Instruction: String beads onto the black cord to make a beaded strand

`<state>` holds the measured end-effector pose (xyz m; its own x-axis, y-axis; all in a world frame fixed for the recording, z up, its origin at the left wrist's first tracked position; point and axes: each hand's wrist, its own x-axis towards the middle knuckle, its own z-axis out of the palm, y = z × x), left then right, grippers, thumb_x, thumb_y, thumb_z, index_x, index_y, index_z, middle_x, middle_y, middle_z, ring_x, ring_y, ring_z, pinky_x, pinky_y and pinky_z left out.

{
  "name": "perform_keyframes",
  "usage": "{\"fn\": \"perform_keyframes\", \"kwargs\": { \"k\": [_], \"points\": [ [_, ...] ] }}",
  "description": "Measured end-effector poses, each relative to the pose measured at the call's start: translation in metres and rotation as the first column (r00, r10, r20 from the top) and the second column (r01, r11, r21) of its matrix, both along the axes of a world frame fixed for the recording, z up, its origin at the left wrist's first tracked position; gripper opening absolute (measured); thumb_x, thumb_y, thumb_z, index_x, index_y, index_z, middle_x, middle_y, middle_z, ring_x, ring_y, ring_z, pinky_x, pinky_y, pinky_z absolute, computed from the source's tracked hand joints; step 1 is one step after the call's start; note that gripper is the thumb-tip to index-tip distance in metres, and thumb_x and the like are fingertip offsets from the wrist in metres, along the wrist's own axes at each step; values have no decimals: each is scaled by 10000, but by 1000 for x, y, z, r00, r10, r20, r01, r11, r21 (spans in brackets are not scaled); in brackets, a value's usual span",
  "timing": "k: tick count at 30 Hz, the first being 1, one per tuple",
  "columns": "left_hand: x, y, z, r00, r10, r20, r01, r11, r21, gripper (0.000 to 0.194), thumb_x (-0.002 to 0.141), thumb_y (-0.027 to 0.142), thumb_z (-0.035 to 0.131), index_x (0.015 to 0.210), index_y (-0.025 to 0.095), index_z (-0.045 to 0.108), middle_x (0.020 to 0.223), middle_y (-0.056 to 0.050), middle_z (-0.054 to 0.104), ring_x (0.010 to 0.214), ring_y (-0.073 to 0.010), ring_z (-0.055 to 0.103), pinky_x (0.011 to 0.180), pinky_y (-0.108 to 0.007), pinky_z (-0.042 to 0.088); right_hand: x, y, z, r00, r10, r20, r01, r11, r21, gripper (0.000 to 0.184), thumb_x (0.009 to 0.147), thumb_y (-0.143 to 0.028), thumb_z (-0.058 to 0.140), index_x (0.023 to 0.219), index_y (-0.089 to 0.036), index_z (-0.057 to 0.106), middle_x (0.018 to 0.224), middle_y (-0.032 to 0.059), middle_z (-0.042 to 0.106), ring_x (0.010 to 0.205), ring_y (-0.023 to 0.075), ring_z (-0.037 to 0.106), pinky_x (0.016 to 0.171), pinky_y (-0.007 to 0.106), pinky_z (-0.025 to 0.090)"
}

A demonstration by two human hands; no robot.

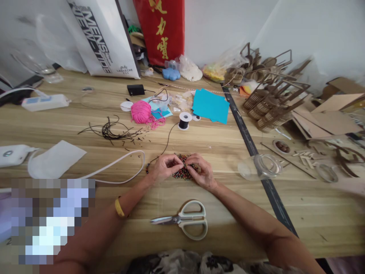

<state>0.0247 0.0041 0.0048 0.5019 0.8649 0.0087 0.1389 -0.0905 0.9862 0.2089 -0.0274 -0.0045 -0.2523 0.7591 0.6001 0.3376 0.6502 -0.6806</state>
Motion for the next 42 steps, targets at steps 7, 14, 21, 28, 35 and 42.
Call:
{"fn": "perform_keyframes", "kwargs": {
  "k": [7, 14, 21, 28, 35, 42],
  "points": [
    [0, 0, 1, 1000, 9, 1, -9, 1000, -15, 192, 731, 301, 652, 721, 111, 623, 615, 1, 555, 527, -78, 449, 492, -194, 338, 1, 0, -2, 1000, 3, 2, -3, 1000, 3, 92, 853, -169, 565, 935, -202, 594, 857, 67, 648, 835, 185, 606, 797, 382, 506],
    [1, 0, 1, 1000, -5, 11, 5, 1000, -21, 209, 729, 321, 654, 716, 116, 618, 605, 5, 542, 520, -76, 430, 487, -196, 321, 1, 0, -3, 1000, 20, 14, -20, 1000, -13, 92, 858, -190, 561, 942, -200, 599, 870, 72, 649, 836, 187, 608, 801, 384, 504],
    [1, -1, 0, 1000, -22, -19, 22, 1000, 11, 169, 750, 287, 625, 728, 119, 624, 627, 2, 553, 548, -84, 451, 510, -198, 343, 1, 1, -4, 999, 28, 21, -28, 1000, -10, 114, 846, -168, 565, 948, -205, 599, 872, 70, 643, 839, 189, 605, 799, 387, 507],
    [0, 0, -2, 1000, -6, -8, 6, 1000, 3, 170, 751, 284, 623, 733, 115, 620, 618, 7, 544, 533, -77, 444, 498, -194, 344, 1, 0, -1, 1000, 8, 11, -9, 1000, 10, 123, 836, -141, 567, 942, -198, 590, 865, 67, 634, 833, 184, 593, 790, 378, 501],
    [0, -1, 0, 1000, -9, -7, 9, 1000, 3, 171, 754, 283, 622, 726, 114, 613, 624, 4, 554, 550, -85, 468, 517, -198, 368, 1, -1, -2, 1000, 19, 15, -19, 1000, 17, 131, 835, -137, 564, 950, -197, 584, 871, 73, 625, 842, 188, 587, 779, 376, 500],
    [1, -1, -2, 1000, -13, -3, 13, 999, 39, 158, 759, 266, 614, 723, 112, 610, 611, 11, 537, 539, -76, 452, 503, -187, 349, 1, 0, -5, 1000, 19, 11, -19, 1000, 11, 131, 831, -132, 573, 947, -190, 592, 878, 75, 628, 849, 187, 591, 799, 380, 497]
  ]
}}
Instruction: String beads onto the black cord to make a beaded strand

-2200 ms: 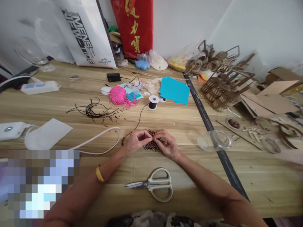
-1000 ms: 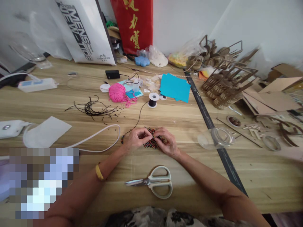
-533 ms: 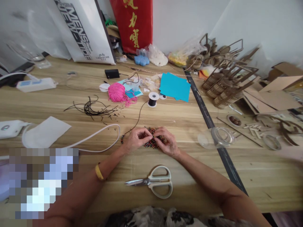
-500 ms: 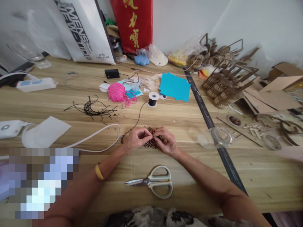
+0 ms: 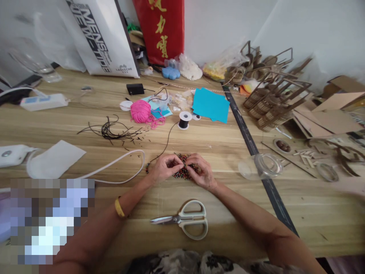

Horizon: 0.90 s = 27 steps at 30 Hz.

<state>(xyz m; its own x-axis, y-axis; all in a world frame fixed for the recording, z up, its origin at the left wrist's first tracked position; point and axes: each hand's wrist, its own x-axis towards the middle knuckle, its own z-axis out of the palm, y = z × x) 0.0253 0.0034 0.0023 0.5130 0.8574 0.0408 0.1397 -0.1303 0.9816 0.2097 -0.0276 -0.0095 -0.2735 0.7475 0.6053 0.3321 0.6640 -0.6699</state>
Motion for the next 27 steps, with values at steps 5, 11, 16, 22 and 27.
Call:
{"fn": "perform_keyframes", "kwargs": {
  "k": [5, 11, 16, 22, 27],
  "points": [
    [1, -1, 3, 1000, -3, -23, 2, 1000, -19, 165, 746, 269, 610, 718, 106, 611, 615, 2, 553, 543, -84, 471, 509, -193, 366, 0, 0, 1, 1000, 10, 3, -10, 1000, -5, 144, 828, -124, 573, 951, -196, 590, 876, 73, 625, 848, 188, 587, 786, 375, 499],
    [1, -2, 9, 998, 11, -60, -13, 1000, -26, 161, 734, 265, 612, 730, 104, 624, 614, 2, 562, 534, -81, 466, 512, -195, 365, -1, 0, 1, 1000, 18, 3, -18, 1000, -4, 141, 828, -129, 573, 950, -196, 595, 871, 74, 627, 841, 189, 588, 782, 378, 501],
    [1, -2, 8, 999, -1, -52, -1, 999, -46, 169, 735, 274, 619, 740, 105, 630, 613, 3, 557, 532, -82, 460, 513, -197, 364, -1, 0, 0, 1000, 14, 0, -14, 1000, 2, 133, 829, -139, 574, 947, -196, 599, 869, 74, 631, 841, 190, 593, 786, 378, 501],
    [0, 0, 4, 999, -23, -37, 21, 999, -44, 173, 743, 283, 621, 755, 110, 639, 624, 4, 548, 543, -85, 455, 518, -202, 356, 0, 0, 2, 1000, 21, 5, -21, 1000, 2, 138, 825, -129, 580, 946, -190, 605, 866, 77, 631, 846, 190, 589, 793, 380, 498],
    [-1, 1, 5, 999, -8, -51, 8, 1000, -14, 162, 744, 275, 626, 754, 115, 646, 641, -2, 560, 553, -86, 447, 517, -203, 346, 0, -1, 5, 1000, 24, 4, -24, 1000, -7, 126, 828, -135, 584, 940, -184, 614, 869, 82, 628, 838, 186, 589, 760, 361, 505]
  ]
}}
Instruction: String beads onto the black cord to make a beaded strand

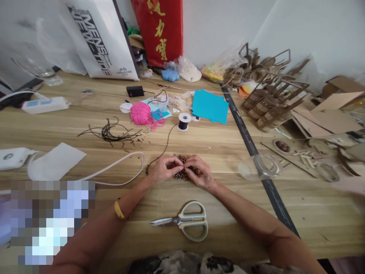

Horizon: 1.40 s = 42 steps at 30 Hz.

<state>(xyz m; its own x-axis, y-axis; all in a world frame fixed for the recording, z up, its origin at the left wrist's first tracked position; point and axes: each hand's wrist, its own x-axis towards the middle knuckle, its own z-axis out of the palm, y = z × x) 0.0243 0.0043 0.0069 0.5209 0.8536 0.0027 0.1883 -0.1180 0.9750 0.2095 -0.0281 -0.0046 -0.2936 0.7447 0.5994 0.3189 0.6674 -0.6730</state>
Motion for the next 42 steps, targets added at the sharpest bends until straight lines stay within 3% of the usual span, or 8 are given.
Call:
{"fn": "perform_keyframes", "kwargs": {
  "k": [15, 24, 42],
  "points": [
    [-4, 3, -3, 999, -46, 2, 46, 999, 9, 181, 777, 284, 639, 842, 129, 704, 775, -38, 648, 692, -120, 562, 632, -216, 424, 0, 2, 0, 999, -22, -30, 22, 1000, 1, 104, 841, -139, 581, 931, -180, 615, 848, 77, 635, 820, 178, 598, 746, 348, 505],
    [-4, 3, -10, 997, -11, 70, 16, 997, -77, 207, 728, 313, 700, 789, 116, 682, 682, -21, 644, 600, -101, 534, 579, -213, 412, 0, 2, 0, 999, -22, -25, 22, 1000, 3, 78, 842, -160, 586, 911, -179, 617, 841, 77, 640, 816, 178, 603, 746, 345, 508],
    [-4, 2, -1, 1000, -30, 2, 30, 999, -39, 176, 750, 290, 646, 768, 116, 667, 690, -24, 625, 624, -110, 533, 598, -215, 416, -1, 2, 1, 999, -4, -37, 4, 1000, -2, 100, 844, -156, 586, 934, -178, 624, 854, 81, 642, 829, 180, 601, 764, 354, 507]
  ]
}}
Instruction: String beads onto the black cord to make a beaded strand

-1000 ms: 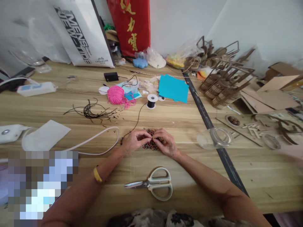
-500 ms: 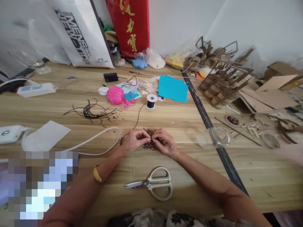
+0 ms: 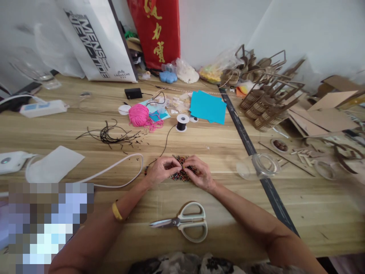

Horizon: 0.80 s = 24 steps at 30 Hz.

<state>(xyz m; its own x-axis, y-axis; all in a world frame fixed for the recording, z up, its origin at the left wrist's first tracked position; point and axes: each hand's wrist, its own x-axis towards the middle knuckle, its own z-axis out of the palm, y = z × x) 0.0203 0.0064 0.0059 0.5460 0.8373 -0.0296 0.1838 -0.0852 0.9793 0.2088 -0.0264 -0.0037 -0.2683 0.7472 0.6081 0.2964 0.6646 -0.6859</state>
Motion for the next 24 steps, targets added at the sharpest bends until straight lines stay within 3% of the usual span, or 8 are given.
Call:
{"fn": "perform_keyframes", "kwargs": {
  "k": [24],
  "points": [
    [0, -1, 1, 1000, -7, 17, 7, 1000, -10, 180, 744, 294, 655, 779, 119, 677, 685, -22, 632, 612, -107, 529, 582, -211, 402, -2, -3, 8, 998, 22, -52, -25, 998, -54, 62, 860, -230, 599, 850, -173, 620, 794, 67, 647, 773, 170, 615, 722, 334, 511]
  ]
}}
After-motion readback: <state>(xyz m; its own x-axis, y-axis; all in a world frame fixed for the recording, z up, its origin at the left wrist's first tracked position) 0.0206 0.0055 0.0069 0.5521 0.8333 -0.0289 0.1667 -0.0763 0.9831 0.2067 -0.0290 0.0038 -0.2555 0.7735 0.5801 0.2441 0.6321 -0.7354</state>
